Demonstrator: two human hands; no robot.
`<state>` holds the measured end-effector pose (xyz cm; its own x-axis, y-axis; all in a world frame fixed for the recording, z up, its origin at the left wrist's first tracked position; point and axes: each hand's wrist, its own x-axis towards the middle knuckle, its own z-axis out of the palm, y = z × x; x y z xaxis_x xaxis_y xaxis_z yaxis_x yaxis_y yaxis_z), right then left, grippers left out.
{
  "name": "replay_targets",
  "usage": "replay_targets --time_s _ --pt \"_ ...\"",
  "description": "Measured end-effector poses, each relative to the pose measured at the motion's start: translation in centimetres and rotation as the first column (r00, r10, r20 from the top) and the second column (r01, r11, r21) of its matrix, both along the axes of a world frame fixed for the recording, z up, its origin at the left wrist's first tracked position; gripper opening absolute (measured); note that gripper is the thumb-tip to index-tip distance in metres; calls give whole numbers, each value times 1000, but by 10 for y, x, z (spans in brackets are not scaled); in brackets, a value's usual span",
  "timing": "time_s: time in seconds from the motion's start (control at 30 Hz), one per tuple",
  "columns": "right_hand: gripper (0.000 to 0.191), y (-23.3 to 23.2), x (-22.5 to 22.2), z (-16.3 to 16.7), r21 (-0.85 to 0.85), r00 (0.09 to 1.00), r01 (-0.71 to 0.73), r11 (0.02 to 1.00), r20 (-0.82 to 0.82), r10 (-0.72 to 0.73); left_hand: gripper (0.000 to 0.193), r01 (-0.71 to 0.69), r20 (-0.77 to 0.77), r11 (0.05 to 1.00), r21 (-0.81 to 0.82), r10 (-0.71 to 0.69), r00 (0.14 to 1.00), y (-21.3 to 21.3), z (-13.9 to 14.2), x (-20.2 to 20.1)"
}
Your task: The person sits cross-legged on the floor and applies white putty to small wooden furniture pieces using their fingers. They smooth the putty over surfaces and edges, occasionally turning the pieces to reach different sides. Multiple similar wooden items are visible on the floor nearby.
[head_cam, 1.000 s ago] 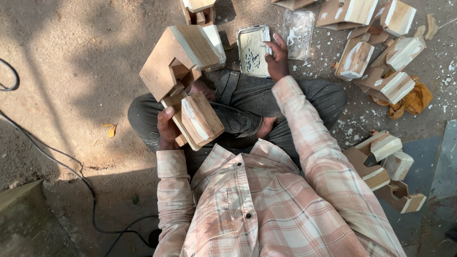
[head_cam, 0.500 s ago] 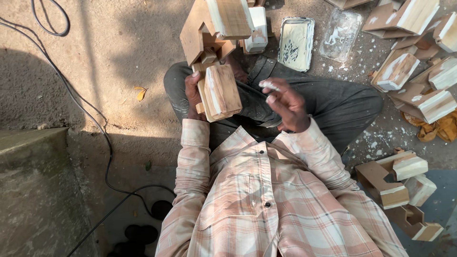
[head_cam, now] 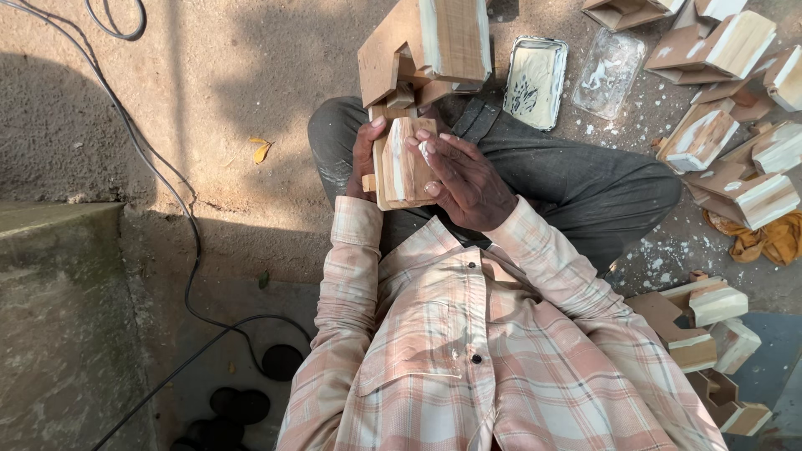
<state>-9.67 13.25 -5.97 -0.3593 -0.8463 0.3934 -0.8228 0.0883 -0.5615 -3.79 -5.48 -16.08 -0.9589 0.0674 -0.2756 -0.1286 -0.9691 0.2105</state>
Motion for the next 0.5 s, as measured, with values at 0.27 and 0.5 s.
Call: replay_targets --time_s 0.27,0.5 --pt "68 12 14 3 -191 973 8 982 227 36 81 -4 -1 1000 28 5 1000 1 0 1" --pt "51 6 -4 0 14 978 144 989 154 -144 77 19 30 999 -35 -18 999 -3 -13 0"
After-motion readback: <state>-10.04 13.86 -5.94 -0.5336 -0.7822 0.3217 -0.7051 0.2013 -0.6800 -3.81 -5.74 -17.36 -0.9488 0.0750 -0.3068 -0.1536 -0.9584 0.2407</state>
